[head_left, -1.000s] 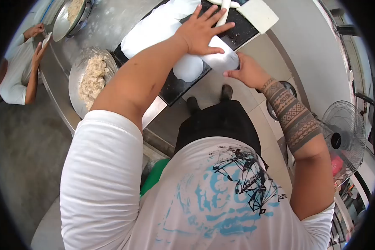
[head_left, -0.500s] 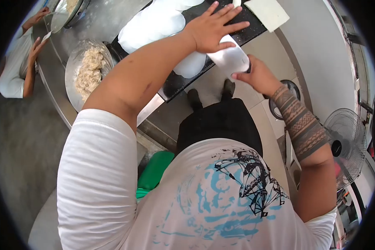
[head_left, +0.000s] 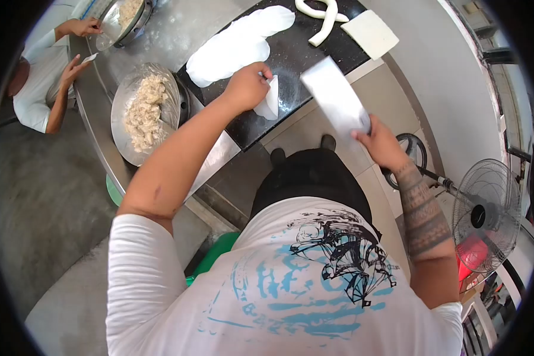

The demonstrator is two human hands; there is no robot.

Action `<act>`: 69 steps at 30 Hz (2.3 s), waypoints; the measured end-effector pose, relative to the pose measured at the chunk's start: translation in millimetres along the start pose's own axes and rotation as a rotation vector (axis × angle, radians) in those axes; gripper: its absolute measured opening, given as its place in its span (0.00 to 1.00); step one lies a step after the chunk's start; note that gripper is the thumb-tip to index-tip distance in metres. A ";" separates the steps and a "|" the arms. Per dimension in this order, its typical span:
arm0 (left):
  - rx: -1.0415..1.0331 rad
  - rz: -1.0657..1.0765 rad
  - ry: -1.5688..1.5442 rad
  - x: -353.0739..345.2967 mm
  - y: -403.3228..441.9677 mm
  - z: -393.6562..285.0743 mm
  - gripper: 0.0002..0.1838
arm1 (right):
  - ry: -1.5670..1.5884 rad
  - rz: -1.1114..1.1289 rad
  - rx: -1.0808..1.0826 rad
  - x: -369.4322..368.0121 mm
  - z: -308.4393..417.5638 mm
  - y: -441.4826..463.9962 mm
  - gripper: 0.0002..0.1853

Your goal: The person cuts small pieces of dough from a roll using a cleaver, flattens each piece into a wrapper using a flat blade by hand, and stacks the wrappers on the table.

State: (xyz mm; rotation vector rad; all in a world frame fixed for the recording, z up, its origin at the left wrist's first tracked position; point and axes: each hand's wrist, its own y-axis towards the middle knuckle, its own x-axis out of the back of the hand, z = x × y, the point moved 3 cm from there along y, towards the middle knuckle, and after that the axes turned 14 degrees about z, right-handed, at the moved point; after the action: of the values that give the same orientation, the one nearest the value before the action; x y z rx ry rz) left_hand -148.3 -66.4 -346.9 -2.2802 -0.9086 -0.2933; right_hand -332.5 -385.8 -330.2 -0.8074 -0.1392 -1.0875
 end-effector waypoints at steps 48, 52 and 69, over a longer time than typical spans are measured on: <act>-0.090 -0.642 0.211 -53.7 99.4 -95.4 0.13 | -0.664 -0.117 0.242 124.7 40.3 76.3 0.07; -0.083 -0.745 -0.079 -26.0 51.3 -82.5 0.13 | -0.247 -0.259 0.395 154.7 51.6 65.3 0.14; -0.380 -0.290 0.866 -39.1 -104.0 16.9 0.14 | 0.705 -0.095 -0.093 -28.2 -64.9 -34.1 0.17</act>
State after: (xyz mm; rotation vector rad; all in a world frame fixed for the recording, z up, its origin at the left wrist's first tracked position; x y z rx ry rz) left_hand -248.0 -19.7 -324.8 -1.9832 -0.7304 -1.5439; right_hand -392.4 -414.4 -372.2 -0.4625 0.4736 -1.4170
